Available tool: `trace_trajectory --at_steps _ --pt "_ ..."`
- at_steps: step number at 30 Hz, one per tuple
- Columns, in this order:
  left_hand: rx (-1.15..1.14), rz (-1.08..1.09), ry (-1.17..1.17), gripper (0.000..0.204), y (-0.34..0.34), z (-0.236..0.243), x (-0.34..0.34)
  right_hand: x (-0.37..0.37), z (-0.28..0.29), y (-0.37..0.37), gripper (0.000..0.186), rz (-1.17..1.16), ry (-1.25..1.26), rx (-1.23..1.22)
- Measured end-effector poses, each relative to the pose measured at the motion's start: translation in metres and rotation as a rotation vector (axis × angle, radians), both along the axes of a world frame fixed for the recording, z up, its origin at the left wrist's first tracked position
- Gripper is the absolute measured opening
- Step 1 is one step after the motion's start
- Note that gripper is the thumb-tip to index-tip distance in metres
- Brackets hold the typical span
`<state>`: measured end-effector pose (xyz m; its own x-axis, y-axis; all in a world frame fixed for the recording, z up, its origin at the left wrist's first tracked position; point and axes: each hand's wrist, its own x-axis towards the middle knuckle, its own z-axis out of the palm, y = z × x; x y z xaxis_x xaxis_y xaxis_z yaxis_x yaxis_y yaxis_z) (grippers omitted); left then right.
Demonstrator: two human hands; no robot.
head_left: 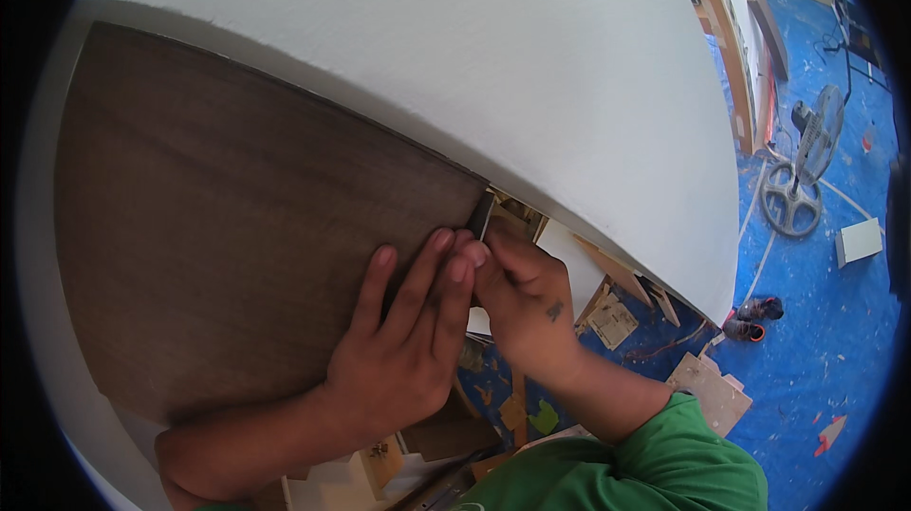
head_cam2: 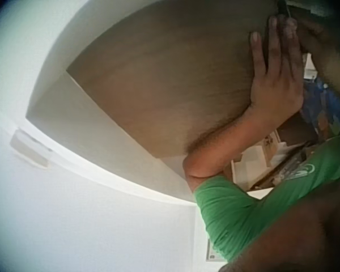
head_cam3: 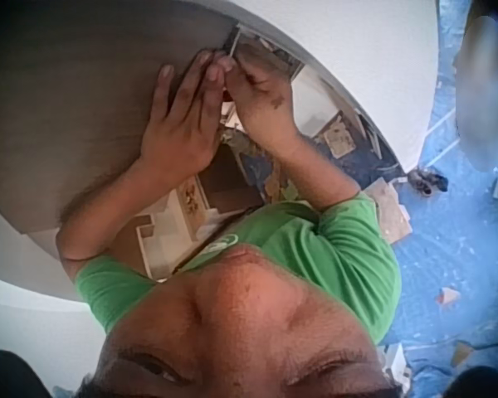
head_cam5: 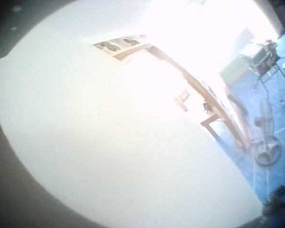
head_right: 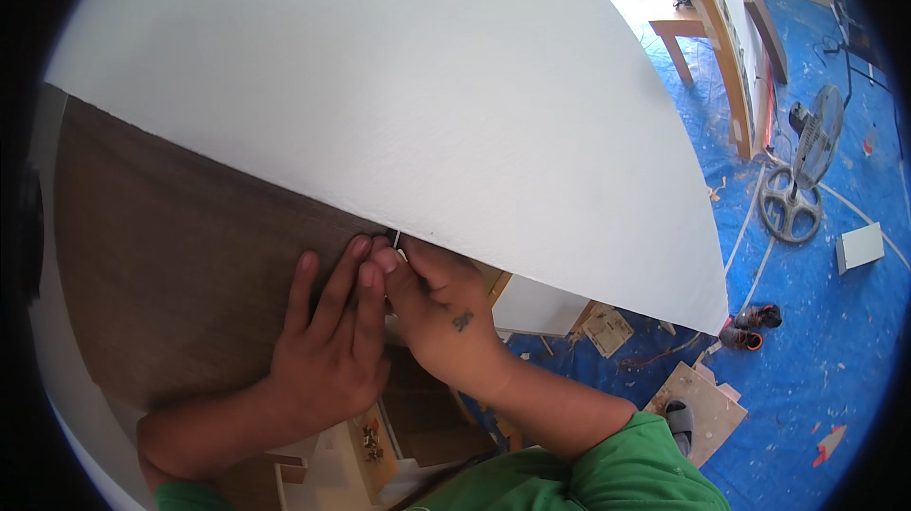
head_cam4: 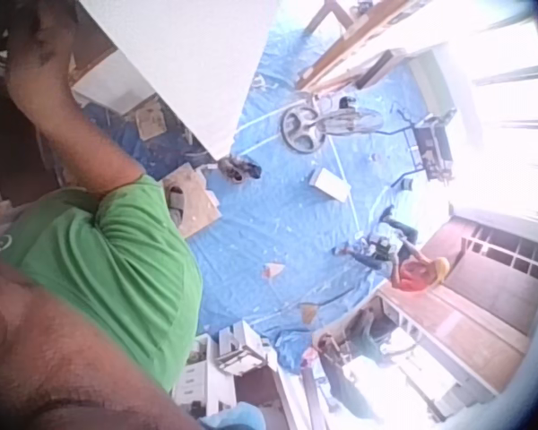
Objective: The person positions a wooden cabinet door against an upper cabinet frame and uses a small rectangular tool to press and align the door edges. They repeatedly adjust the door's position and apply pressure along the seams to ensure a flush fit.
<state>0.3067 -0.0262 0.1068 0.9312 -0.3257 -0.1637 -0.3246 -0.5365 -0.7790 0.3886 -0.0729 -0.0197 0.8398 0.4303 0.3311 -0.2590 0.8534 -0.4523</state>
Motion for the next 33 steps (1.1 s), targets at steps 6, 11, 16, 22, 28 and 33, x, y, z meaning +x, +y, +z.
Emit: trace_trajectory --at_steps 6,11,16,22,28,33 --pt "0.038 -0.010 -0.012 0.058 0.001 -0.002 -0.002 -0.001 0.002 0.001 0.019 -0.012 0.010 0.024" --pt "0.081 -0.029 -0.015 0.060 0.002 -0.001 0.002 0.003 0.000 0.003 0.019 -0.074 -0.017 -0.021" --pt "0.055 -0.034 -0.018 0.061 0.003 -0.001 0.001 0.002 -0.002 0.005 0.021 -0.048 0.002 -0.014" --pt "0.066 -0.004 0.003 0.063 0.001 0.003 -0.001 0.000 0.006 0.004 0.024 0.134 0.141 0.073" --pt "0.112 0.004 0.012 0.066 0.001 0.003 0.001 0.004 0.003 0.007 0.023 0.165 0.145 0.052" --pt "0.041 0.004 0.011 0.065 0.004 0.002 0.000 0.000 0.011 0.003 0.026 0.159 0.202 0.092"
